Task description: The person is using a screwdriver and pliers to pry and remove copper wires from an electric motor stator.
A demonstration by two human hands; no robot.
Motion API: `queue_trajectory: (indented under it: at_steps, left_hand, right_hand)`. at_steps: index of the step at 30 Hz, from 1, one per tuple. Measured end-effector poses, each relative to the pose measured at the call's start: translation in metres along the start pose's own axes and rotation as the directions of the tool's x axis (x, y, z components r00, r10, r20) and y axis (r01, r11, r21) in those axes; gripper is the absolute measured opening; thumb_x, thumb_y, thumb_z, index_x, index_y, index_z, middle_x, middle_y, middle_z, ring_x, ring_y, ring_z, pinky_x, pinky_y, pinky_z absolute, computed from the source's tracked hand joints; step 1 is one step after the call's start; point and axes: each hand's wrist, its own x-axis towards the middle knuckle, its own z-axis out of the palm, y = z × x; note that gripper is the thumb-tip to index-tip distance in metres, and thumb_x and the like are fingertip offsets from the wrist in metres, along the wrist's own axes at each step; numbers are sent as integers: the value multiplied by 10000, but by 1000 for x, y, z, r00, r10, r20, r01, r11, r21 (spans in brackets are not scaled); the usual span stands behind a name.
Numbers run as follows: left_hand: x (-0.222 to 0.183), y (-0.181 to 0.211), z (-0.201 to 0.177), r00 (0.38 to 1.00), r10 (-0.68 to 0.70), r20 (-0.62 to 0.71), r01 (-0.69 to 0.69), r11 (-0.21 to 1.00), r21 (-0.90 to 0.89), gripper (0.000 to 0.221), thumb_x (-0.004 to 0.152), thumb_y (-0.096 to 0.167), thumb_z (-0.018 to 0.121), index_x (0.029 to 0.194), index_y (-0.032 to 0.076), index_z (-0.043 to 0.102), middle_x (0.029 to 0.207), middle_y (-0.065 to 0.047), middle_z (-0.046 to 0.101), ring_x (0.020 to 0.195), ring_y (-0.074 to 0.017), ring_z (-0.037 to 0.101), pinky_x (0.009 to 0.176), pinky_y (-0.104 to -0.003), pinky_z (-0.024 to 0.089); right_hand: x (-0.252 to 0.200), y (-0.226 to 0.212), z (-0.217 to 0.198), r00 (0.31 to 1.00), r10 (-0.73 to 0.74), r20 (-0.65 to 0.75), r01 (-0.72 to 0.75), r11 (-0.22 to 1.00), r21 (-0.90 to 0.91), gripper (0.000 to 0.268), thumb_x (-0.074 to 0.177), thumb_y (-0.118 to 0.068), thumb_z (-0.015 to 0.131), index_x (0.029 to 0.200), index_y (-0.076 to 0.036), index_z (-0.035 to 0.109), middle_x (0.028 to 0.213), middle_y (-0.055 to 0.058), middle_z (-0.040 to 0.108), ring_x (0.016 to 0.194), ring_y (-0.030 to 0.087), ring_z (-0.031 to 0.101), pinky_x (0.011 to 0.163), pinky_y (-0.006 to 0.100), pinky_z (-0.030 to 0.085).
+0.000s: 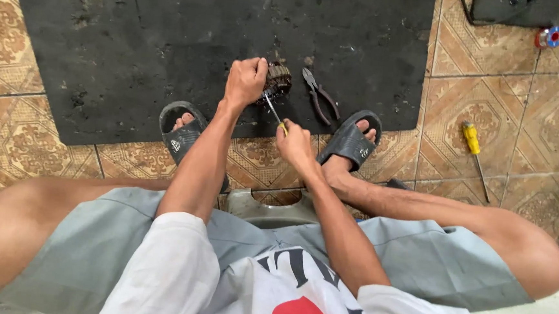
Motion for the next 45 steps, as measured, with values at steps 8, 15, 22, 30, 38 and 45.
queue_trajectory:
  at_steps: [8, 15, 22, 30, 38, 45]
  left_hand:
    - [-1, -12, 10, 1000, -26, 1, 26, 1000, 6, 468, 960, 417, 507, 708, 65, 685, 638, -241, 638, 678, -475, 681, 615, -530, 526]
    - [-5, 0, 5, 1000, -15, 8, 15, 998, 65, 467, 967, 432, 506, 756, 78, 724, 702, -243, 669, 766, -485, 699, 657, -583, 524]
    - [4, 4, 3, 999, -21, 30, 18, 995, 97, 448, 955, 457, 505, 787, 114, 739, 737, -222, 697, 817, -489, 709, 707, -599, 556]
    - [-2, 25, -3, 997, -59, 46, 54, 992, 118, 466, 942, 480, 475, 833, 127, 759, 810, -229, 726, 890, -483, 722, 790, -608, 569]
    - [3, 23, 0, 994, -95, 54, 89, 990, 107, 465, 927, 469, 472, 856, 122, 773, 842, -227, 734, 914, -484, 719, 803, -629, 557]
    - [2, 20, 3, 996, -77, 52, 71, 992, 102, 476, 935, 452, 467, 839, 94, 765, 816, -249, 722, 893, -498, 717, 776, -624, 553]
  right_hand:
    - [-40, -36, -20, 998, 62, 5, -62, 998, -34, 503, 982, -356, 498, 1423, -149, 624, 1202, 261, 731, 1165, 445, 684, 974, 550, 561]
    - [2, 17, 11, 999, 37, 24, -39, 996, 80, 514, 951, -478, 565, 1367, -201, 681, 1116, 202, 765, 1139, 400, 702, 918, 528, 575]
    - [6, 25, 15, 999, 6, -39, -5, 1000, 14, 482, 992, -446, 571, 1398, -205, 671, 1066, 251, 763, 1076, 424, 719, 860, 520, 593]
    - [-43, -5, -19, 998, 56, -40, -53, 994, 92, 516, 1015, -441, 480, 1438, -183, 624, 1201, 292, 715, 1218, 442, 644, 1013, 536, 530]
    - [-10, 7, -12, 1000, 14, -17, -14, 1000, 23, 497, 999, -437, 512, 1399, -183, 664, 1213, 267, 718, 1227, 427, 641, 1032, 522, 529]
    - [-22, -10, -26, 1000, 8, -1, -8, 1000, -19, 494, 1001, -416, 494, 1391, -167, 667, 1207, 278, 717, 1212, 453, 645, 1007, 555, 532]
